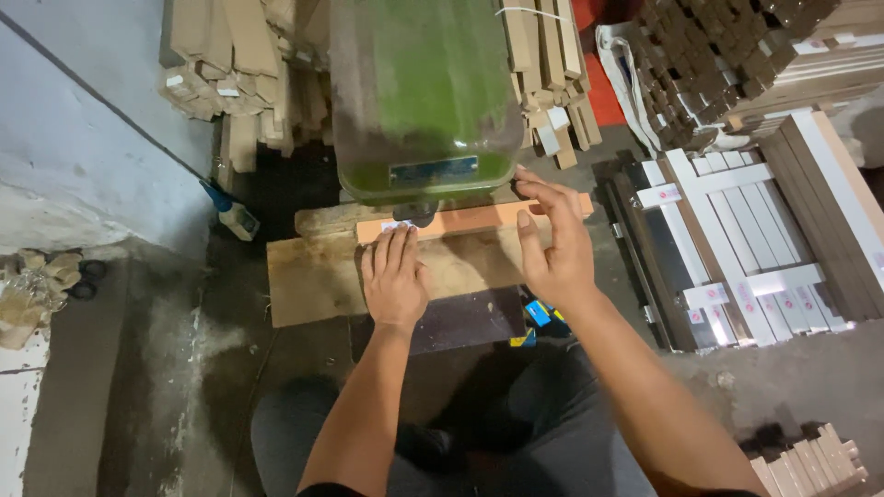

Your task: The person is picking up wooden slats, positioning them under a pneumatic fastening machine to process them, and then stacking the finished pieces.

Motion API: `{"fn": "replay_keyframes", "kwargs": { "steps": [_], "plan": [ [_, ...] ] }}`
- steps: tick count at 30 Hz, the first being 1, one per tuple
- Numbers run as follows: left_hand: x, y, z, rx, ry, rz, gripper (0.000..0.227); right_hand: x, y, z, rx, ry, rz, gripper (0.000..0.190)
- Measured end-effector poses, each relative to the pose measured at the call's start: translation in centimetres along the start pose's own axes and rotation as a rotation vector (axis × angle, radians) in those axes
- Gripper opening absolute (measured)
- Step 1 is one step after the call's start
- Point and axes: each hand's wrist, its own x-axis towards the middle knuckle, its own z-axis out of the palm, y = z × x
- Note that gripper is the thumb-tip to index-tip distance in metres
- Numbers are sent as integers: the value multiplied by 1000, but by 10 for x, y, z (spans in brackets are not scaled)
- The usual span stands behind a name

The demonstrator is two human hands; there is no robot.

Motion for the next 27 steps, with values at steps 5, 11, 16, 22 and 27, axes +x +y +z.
{"fn": "replay_keyframes", "kwargs": {
  "steps": [5, 11, 16, 22, 27],
  "plan": [
    [-3, -5, 6, -28, -54, -1, 54, 2, 2, 3, -18, 34, -8, 21],
    [3, -4, -1, -41, -128, -2, 54, 20, 13, 1, -145, 110, -139, 11],
    [-7, -13, 20, -36, -121, 17, 55, 46, 27, 4, -144, 152, -205, 14],
    [-2, -12, 13, 34, -208, 35, 56, 95, 17, 9, -126, 187, -190, 11],
    [-6, -13, 15, 57, -266, 27, 57, 117, 50, 25, -119, 255, -154, 13]
  ]
}}
